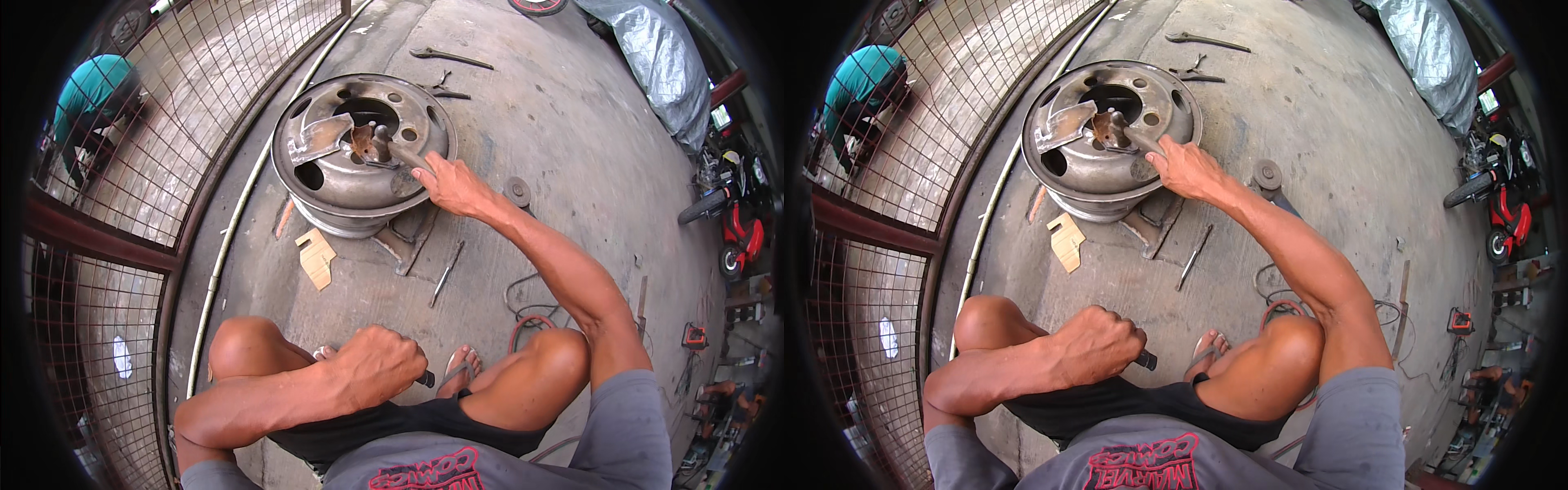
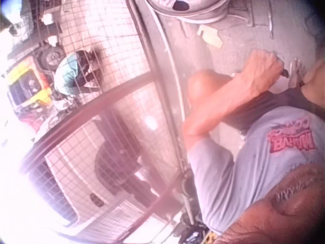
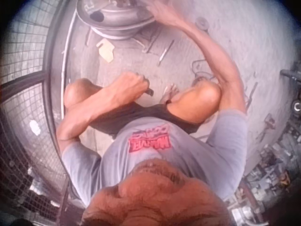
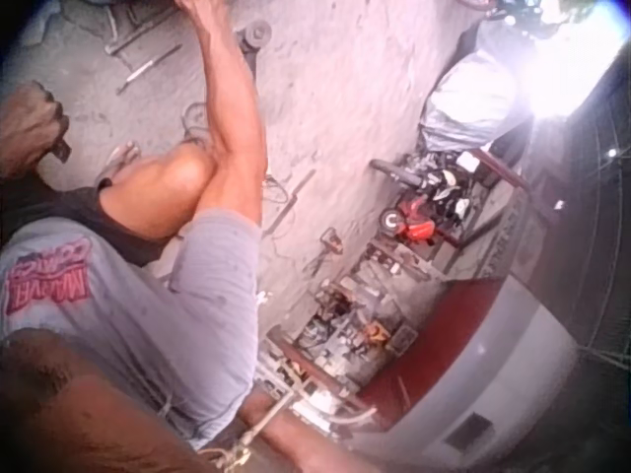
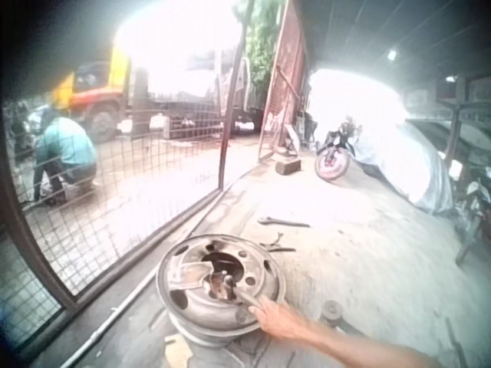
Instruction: The person sits on the floor and uses a welding torch to heat and weld a metal piece attached to a wheel rim. They repeatedly heat the joint, then use pliers and a metal rod to adjust and inspect the weld. Another person works on a license plate nearby.
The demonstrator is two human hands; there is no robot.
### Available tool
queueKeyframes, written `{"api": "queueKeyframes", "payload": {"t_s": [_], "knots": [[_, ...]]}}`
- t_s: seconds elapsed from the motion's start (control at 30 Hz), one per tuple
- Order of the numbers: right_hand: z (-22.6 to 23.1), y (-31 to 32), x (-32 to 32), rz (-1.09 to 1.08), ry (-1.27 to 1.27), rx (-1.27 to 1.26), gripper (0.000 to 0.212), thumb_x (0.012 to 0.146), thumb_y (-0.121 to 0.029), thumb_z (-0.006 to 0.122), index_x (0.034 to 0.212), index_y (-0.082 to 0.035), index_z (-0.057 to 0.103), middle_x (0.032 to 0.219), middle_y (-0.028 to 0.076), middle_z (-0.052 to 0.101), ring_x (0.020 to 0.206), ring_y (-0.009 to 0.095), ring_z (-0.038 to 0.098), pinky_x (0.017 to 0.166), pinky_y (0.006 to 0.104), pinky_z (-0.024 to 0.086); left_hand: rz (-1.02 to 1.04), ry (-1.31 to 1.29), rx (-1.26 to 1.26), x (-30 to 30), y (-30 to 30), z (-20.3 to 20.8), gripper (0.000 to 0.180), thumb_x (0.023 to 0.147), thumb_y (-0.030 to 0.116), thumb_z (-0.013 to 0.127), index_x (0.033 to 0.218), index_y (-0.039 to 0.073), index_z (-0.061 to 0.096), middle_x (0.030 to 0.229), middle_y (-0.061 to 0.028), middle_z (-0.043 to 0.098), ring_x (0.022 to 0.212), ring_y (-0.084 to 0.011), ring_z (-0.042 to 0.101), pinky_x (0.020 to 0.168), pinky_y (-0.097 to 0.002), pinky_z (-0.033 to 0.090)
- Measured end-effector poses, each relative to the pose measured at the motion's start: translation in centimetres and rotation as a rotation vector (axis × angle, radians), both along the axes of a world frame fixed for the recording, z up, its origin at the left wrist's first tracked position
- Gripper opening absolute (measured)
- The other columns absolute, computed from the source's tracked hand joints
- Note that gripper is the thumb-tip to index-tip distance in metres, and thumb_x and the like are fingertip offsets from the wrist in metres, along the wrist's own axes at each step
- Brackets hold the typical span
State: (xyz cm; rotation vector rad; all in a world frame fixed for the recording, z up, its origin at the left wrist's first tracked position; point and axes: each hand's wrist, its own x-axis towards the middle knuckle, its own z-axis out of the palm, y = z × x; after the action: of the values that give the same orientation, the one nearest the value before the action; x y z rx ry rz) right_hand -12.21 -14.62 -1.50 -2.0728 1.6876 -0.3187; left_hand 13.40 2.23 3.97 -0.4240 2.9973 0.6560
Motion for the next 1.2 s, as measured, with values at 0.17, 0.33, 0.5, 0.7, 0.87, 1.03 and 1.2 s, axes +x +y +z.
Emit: {"api": "queueKeyframes", "payload": {"t_s": [0.17, 0.33, 0.5, 0.7, 0.87, 1.03, 1.2], "knots": [[-0.5, 0.5, 0.2, -0.11, -0.107, -0.051, 0.045, 0.107, -0.044, 0.05, 0.109, 0.001, 0.052, 0.081, 0.034, 0.063, 0.083, 0.055, 0.064, 0.074, 0.0563, 0.049, -0.019, 0.012, -0.007, -0.2, 0.3, -0.7, 0.009, 0.071, 0.012, 0.074, 0.072, 0.003, 0.074, 0.068, -0.0145, 0.07, 0.065, -0.0298, 0.073, 0.056, -0.0402, 0.058], [-0.9, -0.2, -0.6, -0.101, -0.063, -0.036, 0.048, 0.106, -0.043, 0.05, 0.11, 0.004, 0.056, 0.089, 0.037, 0.067, 0.09, 0.055, 0.067, 0.077, 0.0571, 0.053, -0.052, -0.058, 0.018, -0.4, -0.1, -0.2, 0.014, 0.074, 0.012, 0.069, 0.078, -0.002, 0.069, 0.072, -0.0177, 0.07, 0.067, -0.0317, 0.074, 0.059, -0.0409, 0.058], [-0.3, 0.2, 0.0, -0.097, -0.048, -0.017, 0.05, 0.105, -0.046, 0.051, 0.111, 0.004, 0.056, 0.09, 0.037, 0.067, 0.091, 0.055, 0.067, 0.078, 0.0576, 0.051, -0.063, -0.05, -0.014, -0.1, -0.1, -0.1, 0.014, 0.073, 0.012, 0.069, 0.077, -0.001, 0.069, 0.073, -0.0164, 0.071, 0.066, -0.0305, 0.073, 0.058, -0.0404, 0.058], [-0.2, 0.0, -0.3, -0.14, -0.089, -0.014, 0.05, 0.105, -0.047, 0.051, 0.11, 0.003, 0.054, 0.09, 0.037, 0.066, 0.091, 0.055, 0.067, 0.078, 0.0574, 0.051, -0.039, -0.019, -0.033, -0.2, 0.0, -0.4, 0.01, 0.072, 0.012, 0.074, 0.073, 0.002, 0.075, 0.072, -0.0139, 0.072, 0.067, -0.0269, 0.074, 0.055, -0.039, 0.057], [-1.7, 0.3, -0.8, -0.148, -0.041, 0.039, 0.05, 0.106, -0.049, 0.05, 0.11, 0.001, 0.053, 0.091, 0.034, 0.065, 0.094, 0.055, 0.064, 0.078, 0.0562, 0.049, -0.041, -0.001, -0.036, -0.2, 0.0, -0.8, 0.01, 0.073, 0.012, 0.073, 0.073, 0.002, 0.075, 0.07, -0.0135, 0.072, 0.065, -0.0263, 0.074, 0.054, -0.0387, 0.057], [-1.2, 0.6, -0.2, -0.201, -0.081, -0.052, 0.052, 0.105, -0.049, 0.05, 0.106, 0.002, 0.054, 0.089, 0.033, 0.065, 0.089, 0.052, 0.066, 0.077, 0.0546, 0.05, -0.036, -0.007, -0.075, -0.1, 0.1, 0.1, 0.012, 0.074, 0.013, 0.071, 0.073, 0.001, 0.073, 0.07, -0.0127, 0.071, 0.065, -0.0253, 0.073, 0.054, -0.0378, 0.056], [-0.3, 0.3, -0.1, -0.193, -0.041, 0.029, 0.051, 0.106, -0.049, 0.05, 0.101, 0.002, 0.056, 0.084, 0.03, 0.064, 0.08, 0.048, 0.065, 0.075, 0.0524, 0.05, -0.057, 0.022, -0.068, 0.3, -0.2, -0.1, 0.015, 0.075, 0.015, 0.069, 0.075, 0.0, 0.07, 0.069, -0.013, 0.069, 0.064, -0.0255, 0.072, 0.054, -0.0377, 0.056]]}}
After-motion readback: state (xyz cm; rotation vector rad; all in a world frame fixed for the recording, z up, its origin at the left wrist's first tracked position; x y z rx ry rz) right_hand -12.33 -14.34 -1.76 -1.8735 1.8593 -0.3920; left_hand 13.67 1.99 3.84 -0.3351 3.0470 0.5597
